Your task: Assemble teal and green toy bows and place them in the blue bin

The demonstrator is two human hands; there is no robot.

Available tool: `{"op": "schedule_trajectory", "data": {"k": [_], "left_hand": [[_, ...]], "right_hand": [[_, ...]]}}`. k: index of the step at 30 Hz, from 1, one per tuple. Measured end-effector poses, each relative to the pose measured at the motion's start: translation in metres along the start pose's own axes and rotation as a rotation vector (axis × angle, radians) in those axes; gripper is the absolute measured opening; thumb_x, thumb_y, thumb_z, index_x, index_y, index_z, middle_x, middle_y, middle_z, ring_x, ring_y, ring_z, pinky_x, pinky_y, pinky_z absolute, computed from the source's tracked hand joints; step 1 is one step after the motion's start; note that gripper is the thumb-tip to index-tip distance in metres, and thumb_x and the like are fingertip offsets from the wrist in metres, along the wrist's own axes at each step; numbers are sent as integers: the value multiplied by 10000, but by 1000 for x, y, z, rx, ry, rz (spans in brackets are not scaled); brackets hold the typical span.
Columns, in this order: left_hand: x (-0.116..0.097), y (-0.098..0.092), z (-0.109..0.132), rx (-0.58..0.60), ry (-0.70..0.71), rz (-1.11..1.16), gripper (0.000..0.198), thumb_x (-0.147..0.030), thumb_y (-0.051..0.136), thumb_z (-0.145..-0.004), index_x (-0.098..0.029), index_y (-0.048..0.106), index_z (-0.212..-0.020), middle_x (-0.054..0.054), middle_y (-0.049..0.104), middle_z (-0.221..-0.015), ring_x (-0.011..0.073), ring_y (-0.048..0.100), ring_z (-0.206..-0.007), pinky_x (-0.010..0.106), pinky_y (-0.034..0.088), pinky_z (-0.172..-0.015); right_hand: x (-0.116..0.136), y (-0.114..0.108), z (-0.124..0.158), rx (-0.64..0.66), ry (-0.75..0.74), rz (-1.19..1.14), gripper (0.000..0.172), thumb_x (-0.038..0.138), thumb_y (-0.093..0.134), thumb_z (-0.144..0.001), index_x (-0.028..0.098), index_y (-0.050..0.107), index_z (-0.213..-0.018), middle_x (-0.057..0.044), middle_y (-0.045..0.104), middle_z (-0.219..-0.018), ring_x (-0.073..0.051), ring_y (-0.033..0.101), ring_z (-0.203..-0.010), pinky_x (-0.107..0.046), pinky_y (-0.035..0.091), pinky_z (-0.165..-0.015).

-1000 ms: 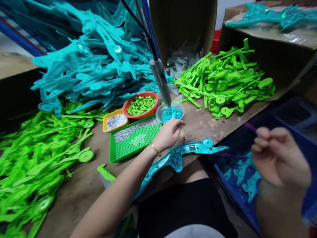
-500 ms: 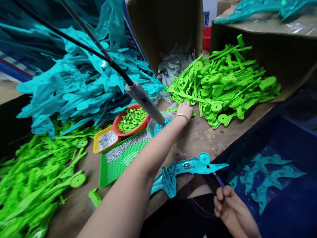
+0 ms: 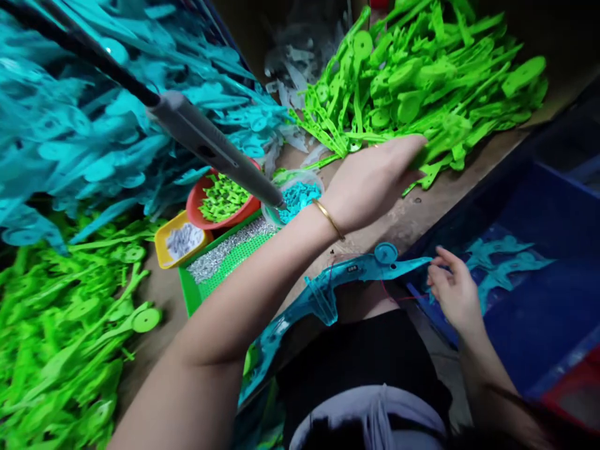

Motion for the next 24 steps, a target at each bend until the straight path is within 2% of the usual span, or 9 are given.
{"op": "schedule_trajectory", "data": {"k": [3,5,7,9,11,14,17,21,24], "left_hand": [[-9,20,13,21,-79,134,419,-308,501,-897,-144,481,-1283,63,670,-1047,210,635,-967,314,473,-847],[4,34,23,-19,-196,222,473,-316,516,-893,-123,431,-1317,58,683,-954,183,650,-873,293,485,-803],[22,44,37,-33,-278,253,541,-347,555,-874,-97,402,-1328,94,670,-1016,181,641,-878,291,484,-807],[38,52,54,46,-288,201,570,-390,612,-830,-82,452,-1282,143,625,-1131,215,610,-978,319,465,-862],[47,61,72,198,-254,135,533,-412,652,-793,-92,528,-1200,149,615,-1138,251,576,-1042,354,443,-903],[51,73,90,312,-230,90,514,-409,676,-769,-108,548,-1165,138,618,-1098,264,560,-1054,378,417,-934],[49,84,86,268,-252,118,590,-430,689,-752,-106,500,-1207,135,608,-1090,257,562,-1038,369,416,-932],[45,96,63,192,-363,73,749,-492,708,-706,-60,432,-1254,187,557,-1149,294,544,-1069,388,426,-918],[42,95,53,240,-399,5,639,-448,713,-701,-54,507,-1161,201,546,-1139,311,555,-1047,395,442,-894]], "right_hand": [[-3,29,-11,159,-6,0,444,473,606,-780,181,571,-1113,44,491,-589,-79,458,-475,-190,351,-400],[2,42,-13,196,-41,8,411,471,613,-773,168,597,-1050,55,462,-538,-80,447,-462,-198,361,-409],[10,46,-12,178,-79,37,408,458,647,-744,165,612,-1028,36,512,-610,-73,461,-484,-205,393,-432],[15,40,-11,109,-114,65,416,445,657,-738,171,614,-1049,5,564,-734,-66,480,-517,-211,429,-461],[17,31,-8,54,-146,77,421,439,643,-753,186,603,-1087,-12,583,-821,-65,495,-536,-212,445,-467],[13,26,-6,81,-171,74,429,443,628,-766,207,580,-1122,-16,585,-869,-74,524,-562,-207,442,-445],[7,34,-5,146,-158,84,472,452,631,-754,205,557,-1150,-21,576,-895,-84,541,-579,-208,437,-426],[5,44,-5,160,-130,61,515,470,633,-739,197,536,-1165,-22,558,-904,-78,526,-564,-206,417,-408],[8,46,-2,156,-111,55,488,481,629,-741,181,557,-1119,-18,570,-866,-70,508,-545,-204,402,-415]]}}
Point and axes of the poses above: each hand's wrist, its own z-axis away from the middle knuckle, its own y-axis out of the palm, x = y × z, the point moved 4 cm from there along -z, towards the middle knuckle
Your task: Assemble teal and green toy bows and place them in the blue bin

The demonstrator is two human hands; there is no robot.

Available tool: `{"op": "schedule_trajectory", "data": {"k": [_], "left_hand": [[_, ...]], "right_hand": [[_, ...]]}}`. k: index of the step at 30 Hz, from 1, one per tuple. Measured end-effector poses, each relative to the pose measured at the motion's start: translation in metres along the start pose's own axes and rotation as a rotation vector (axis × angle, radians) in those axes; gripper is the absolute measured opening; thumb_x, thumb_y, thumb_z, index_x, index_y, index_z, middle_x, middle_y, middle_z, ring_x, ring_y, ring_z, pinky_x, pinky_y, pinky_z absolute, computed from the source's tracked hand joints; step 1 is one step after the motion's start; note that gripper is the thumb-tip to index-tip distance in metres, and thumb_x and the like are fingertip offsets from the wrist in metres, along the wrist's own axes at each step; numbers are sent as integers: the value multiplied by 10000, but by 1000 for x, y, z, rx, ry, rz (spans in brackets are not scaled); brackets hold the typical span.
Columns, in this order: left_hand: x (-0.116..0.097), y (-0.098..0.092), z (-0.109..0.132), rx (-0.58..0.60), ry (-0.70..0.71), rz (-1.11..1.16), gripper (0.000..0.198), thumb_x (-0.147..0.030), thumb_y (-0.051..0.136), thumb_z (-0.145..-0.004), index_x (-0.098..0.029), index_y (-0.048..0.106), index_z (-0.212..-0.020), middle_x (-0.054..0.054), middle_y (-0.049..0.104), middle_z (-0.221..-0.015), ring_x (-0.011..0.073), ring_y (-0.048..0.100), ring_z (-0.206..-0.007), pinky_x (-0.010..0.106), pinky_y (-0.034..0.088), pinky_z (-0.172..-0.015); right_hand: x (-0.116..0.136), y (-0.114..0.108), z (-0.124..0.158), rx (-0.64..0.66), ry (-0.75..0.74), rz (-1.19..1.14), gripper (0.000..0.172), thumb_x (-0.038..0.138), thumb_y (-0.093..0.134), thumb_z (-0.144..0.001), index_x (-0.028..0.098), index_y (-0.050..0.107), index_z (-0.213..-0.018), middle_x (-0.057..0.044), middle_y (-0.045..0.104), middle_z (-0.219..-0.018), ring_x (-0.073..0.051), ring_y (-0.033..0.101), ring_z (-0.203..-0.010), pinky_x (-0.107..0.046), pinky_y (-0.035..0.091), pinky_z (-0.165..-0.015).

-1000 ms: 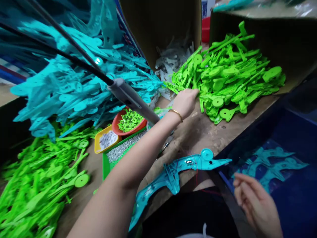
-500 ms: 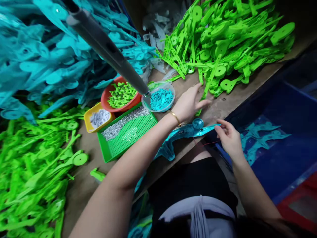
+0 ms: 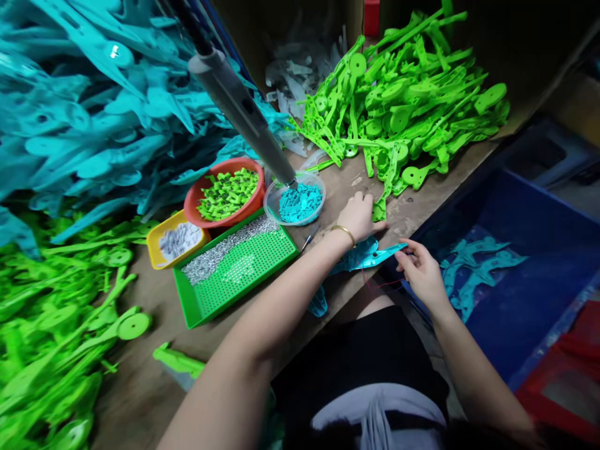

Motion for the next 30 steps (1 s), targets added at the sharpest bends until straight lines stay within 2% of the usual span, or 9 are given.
{"op": "schedule_trajectory", "data": {"k": [3,5,7,9,12,16,20,25,30], "left_hand": [[4,-15,12,29,67,36,563,-376,706,-705,-70,538,-1146,167,571,-1105,281,568,-1026,368,446,-897],[11,-27,31,54,153,140,585,-370,699,-710,-104,525,-1201,136,583,-1132,255,562,-1051,351,439,-920],[20,-35,54,112,167,280,607,-384,693,-717,-131,511,-1239,116,590,-1178,230,573,-1051,323,457,-890],[28,-35,74,183,134,357,614,-413,694,-719,-145,518,-1243,106,603,-1197,217,588,-1036,305,472,-857],[30,-29,93,254,133,302,618,-441,716,-701,-159,546,-1225,102,631,-1178,233,592,-1046,336,451,-898],[30,-20,99,227,133,242,611,-482,730,-684,-180,570,-1191,93,635,-1167,243,574,-1086,351,418,-948],[31,-17,101,119,24,218,584,-518,724,-677,-133,603,-1098,108,625,-1065,248,565,-1038,341,432,-911],[19,-8,105,151,-117,216,577,-486,710,-705,-105,562,-1113,117,583,-1059,260,545,-1042,348,433,-909],[18,-2,106,106,-208,172,545,-459,730,-685,-127,540,-1074,127,541,-1088,286,527,-1053,386,438,-902]], "right_hand": [[3,2,5,13,13,-2,459,480,608,-765,171,574,-1102,-9,585,-795,-64,484,-518,-208,392,-439],[4,5,9,35,29,-14,454,489,581,-786,166,572,-1105,1,578,-739,-65,473,-501,-211,379,-443],[3,11,13,77,53,-28,457,504,557,-800,163,566,-1104,11,564,-696,-68,466,-489,-214,364,-440],[1,17,17,116,68,-30,457,514,546,-807,166,563,-1103,17,557,-679,-68,461,-483,-214,356,-440],[-2,22,21,145,64,-11,442,509,537,-822,183,556,-1120,25,554,-664,-68,460,-481,-211,355,-447],[-3,26,24,165,28,44,428,490,514,-846,187,545,-1148,24,554,-652,-73,461,-483,-210,358,-450],[2,25,25,132,-21,117,405,464,527,-840,170,570,-1116,4,580,-705,-82,489,-515,-228,409,-498],[10,26,23,113,-58,212,360,443,565,-810,167,620,-1035,-12,602,-741,-103,530,-579,-251,470,-565],[10,22,20,111,-76,271,351,450,566,-803,168,636,-999,-18,615,-736,-106,535,-574,-257,484,-558]]}}
Point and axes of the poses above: each hand's wrist, its own z-axis away from the middle knuckle, its own y-axis out of the palm, x = y × z, the point moved 4 cm from there along -z, towards the middle knuckle
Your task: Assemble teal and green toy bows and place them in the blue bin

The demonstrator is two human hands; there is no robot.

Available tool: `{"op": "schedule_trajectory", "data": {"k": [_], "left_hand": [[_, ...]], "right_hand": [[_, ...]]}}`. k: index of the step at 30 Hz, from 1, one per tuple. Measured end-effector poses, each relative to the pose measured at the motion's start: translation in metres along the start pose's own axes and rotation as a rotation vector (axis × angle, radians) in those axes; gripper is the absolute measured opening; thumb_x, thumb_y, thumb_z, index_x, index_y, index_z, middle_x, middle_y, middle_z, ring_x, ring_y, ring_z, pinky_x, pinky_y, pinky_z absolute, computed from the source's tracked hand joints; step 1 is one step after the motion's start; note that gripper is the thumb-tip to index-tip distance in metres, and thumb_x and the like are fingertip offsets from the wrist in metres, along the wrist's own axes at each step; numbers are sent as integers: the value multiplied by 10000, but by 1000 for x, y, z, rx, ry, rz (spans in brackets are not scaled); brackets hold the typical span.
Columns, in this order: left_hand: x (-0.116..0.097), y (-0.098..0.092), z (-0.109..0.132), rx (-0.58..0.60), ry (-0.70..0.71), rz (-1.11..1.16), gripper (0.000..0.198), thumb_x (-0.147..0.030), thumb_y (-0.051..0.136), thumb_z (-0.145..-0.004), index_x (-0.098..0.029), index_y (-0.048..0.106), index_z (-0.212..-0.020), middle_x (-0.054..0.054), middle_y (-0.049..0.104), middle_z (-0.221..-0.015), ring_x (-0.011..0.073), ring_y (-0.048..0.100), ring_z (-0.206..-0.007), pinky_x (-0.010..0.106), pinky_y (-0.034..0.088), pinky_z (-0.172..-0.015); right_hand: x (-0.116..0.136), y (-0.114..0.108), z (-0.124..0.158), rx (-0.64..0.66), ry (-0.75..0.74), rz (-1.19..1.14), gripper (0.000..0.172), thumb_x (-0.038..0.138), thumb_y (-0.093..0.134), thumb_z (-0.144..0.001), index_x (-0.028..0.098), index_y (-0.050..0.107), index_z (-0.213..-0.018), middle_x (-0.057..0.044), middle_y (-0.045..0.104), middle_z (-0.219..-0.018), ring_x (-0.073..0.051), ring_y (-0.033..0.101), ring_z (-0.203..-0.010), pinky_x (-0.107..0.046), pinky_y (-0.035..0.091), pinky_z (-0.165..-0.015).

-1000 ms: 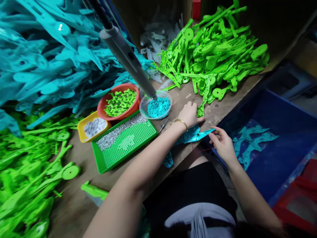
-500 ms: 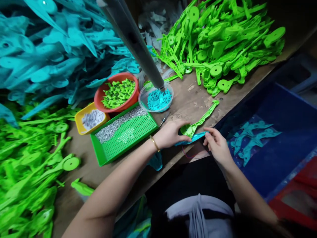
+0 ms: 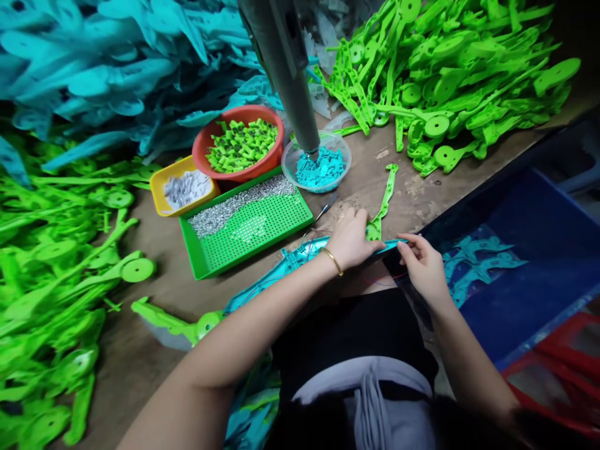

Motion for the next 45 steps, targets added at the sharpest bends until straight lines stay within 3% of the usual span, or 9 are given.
{"op": "schedule_trajectory", "data": {"k": [7,12,15,19,23,28,33,39,45], "left_hand": [[-14,-31,28,-179,190,480,409,-434,671,-763,-170,568,-1058,102,578,-1128,248,515,-1105,403,385,-993],[-54,-6,52,204,-24,1423,367,-432,599,-820,-227,567,-1122,58,642,-1034,162,627,-880,287,502,-753],[-57,3,49,325,-175,1615,393,-377,699,-743,-233,606,-1097,16,654,-838,102,598,-642,212,448,-550],[-37,-6,29,98,-200,1512,249,-279,799,-612,-154,699,-803,2,653,-721,73,537,-592,195,397,-541],[-20,-12,17,-118,-281,1335,222,-345,770,-633,-147,696,-701,-51,523,-529,39,364,-465,195,275,-456],[-15,-12,8,-168,-324,1313,365,-460,776,-593,-123,672,-687,-95,346,-431,21,199,-408,201,130,-411],[-10,-10,-5,-163,-380,1375,327,-435,745,-642,-124,653,-684,-112,282,-408,15,160,-376,199,75,-395],[-3,-11,-18,-298,-306,1205,220,-297,765,-624,-131,705,-755,-42,547,-515,58,423,-466,190,314,-453],[-8,-5,-29,-381,-130,622,189,-263,618,-803,-145,730,-898,50,713,-769,155,618,-686,249,445,-625]], "right_hand": [[30,-28,29,53,13,-289,288,380,543,-837,235,630,-1070,-48,653,-894,-103,566,-545,-238,443,-436],[71,-9,28,-87,-216,-385,573,342,582,-814,346,373,-1348,-53,661,-998,-179,646,-807,-337,539,-656],[75,-6,7,-78,-217,-253,660,363,597,-802,297,313,-1393,-72,666,-982,-219,636,-936,-402,524,-804],[67,-15,-23,-23,-168,-369,678,371,647,-759,302,323,-1351,-24,679,-891,-187,657,-840,-387,526,-807],[57,-16,-42,-30,-172,-470,283,372,644,-766,235,582,-1006,-11,679,-854,-120,630,-647,-324,536,-712],[50,-21,-52,-11,-156,-492,192,307,735,-677,210,650,-819,31,623,-663,-95,583,-572,-261,510,-590],[48,-27,-66,219,-49,-576,245,342,739,-652,205,638,-829,17,662,-727,-112,629,-606,-314,551,-637],[46,-17,-121,280,-11,-508,332,332,765,-601,169,598,-837,3,665,-709,-124,643,-615,-278,543,-599],[46,-3,-158,337,-210,100,223,357,630,-718,140,627,-772,3,595,-619,-91,501,-520,-222,376,-485]]}}
Point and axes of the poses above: each hand's wrist, its own z-axis away from the middle knuckle, its own y-axis out of the palm, x = y × z, the point moved 4 cm from there along -z, towards the middle knuckle
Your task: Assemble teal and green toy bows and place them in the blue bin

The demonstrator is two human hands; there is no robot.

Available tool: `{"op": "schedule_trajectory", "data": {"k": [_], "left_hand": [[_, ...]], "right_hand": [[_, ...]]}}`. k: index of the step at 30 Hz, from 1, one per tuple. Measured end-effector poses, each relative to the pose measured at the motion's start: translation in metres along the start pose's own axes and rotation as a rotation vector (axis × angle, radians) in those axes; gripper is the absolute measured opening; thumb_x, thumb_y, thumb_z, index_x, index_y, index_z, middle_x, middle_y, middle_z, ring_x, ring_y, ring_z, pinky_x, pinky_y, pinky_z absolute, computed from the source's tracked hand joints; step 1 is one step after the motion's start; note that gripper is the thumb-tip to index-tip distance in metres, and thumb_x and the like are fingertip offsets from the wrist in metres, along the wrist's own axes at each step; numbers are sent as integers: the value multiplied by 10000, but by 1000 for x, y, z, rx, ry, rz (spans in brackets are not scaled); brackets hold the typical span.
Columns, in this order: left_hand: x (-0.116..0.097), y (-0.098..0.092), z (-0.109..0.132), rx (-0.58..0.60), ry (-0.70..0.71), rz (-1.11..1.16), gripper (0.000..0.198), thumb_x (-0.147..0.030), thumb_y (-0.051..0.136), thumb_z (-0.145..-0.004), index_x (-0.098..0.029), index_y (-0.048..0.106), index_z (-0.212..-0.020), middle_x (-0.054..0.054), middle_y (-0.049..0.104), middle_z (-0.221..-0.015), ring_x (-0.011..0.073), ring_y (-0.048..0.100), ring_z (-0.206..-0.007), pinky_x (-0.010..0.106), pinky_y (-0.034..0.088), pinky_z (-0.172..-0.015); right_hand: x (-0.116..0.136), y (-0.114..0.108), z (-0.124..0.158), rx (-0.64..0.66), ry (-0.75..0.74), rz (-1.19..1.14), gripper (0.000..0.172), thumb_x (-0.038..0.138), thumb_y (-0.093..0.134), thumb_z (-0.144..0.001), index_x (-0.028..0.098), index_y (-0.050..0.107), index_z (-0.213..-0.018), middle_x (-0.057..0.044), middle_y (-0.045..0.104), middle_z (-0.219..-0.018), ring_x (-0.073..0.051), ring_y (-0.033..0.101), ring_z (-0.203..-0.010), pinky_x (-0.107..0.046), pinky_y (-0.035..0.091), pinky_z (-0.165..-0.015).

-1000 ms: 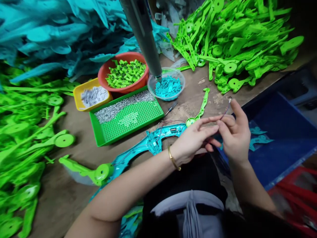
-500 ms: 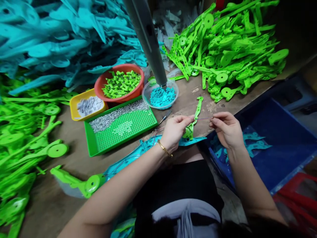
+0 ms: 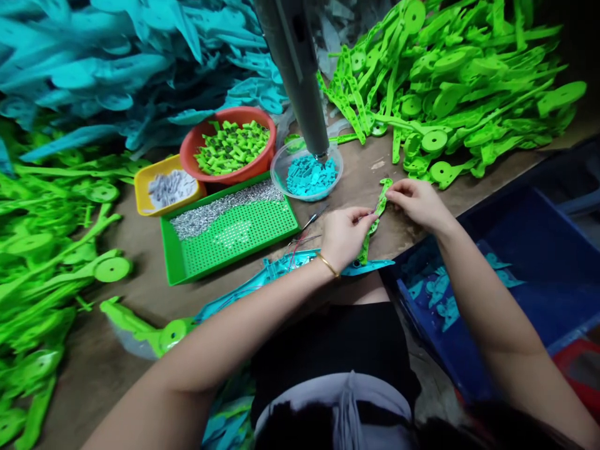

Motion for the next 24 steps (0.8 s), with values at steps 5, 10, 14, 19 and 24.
{"op": "schedule_trajectory", "data": {"k": [5,10,14,19,24], "left_hand": [[-10,15,1,139,244,-632,261,-273,459,-903,-231,679,-1037,61,688,-916,211,646,-824,302,457,-686],[-5,24,2,190,252,-808,271,-298,403,-916,-236,645,-1020,57,602,-1019,187,634,-798,287,450,-627],[0,25,-1,200,273,-724,247,-269,403,-916,-211,627,-1001,44,617,-1009,182,628,-866,286,465,-710],[2,25,-2,216,289,-708,213,-238,415,-908,-181,619,-926,49,643,-912,180,625,-845,283,467,-725],[6,25,-2,195,297,-694,204,-230,415,-907,-184,613,-921,49,643,-915,176,625,-842,278,472,-719]], "right_hand": [[-1,1,-11,-38,-32,314,209,334,593,-728,132,644,-717,-5,605,-627,-108,479,-564,-255,375,-585],[10,2,-9,-36,-62,448,171,311,618,-704,147,663,-694,-14,626,-600,-130,508,-556,-268,375,-588],[17,4,-9,4,-97,527,143,298,635,-713,161,674,-709,-26,657,-638,-151,565,-588,-270,387,-585],[24,11,-9,51,-192,776,136,259,584,-773,167,681,-747,-59,677,-706,-194,600,-665,-296,400,-619],[24,18,22,110,-285,996,311,241,396,-886,176,648,-1056,-114,649,-982,-249,592,-898,-316,392,-584]]}}
Point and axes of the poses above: each hand's wrist, its own z-axis away from the middle knuckle, its own y-axis out of the palm, x = y × z, the point moved 4 cm from there along -z, towards the middle knuckle
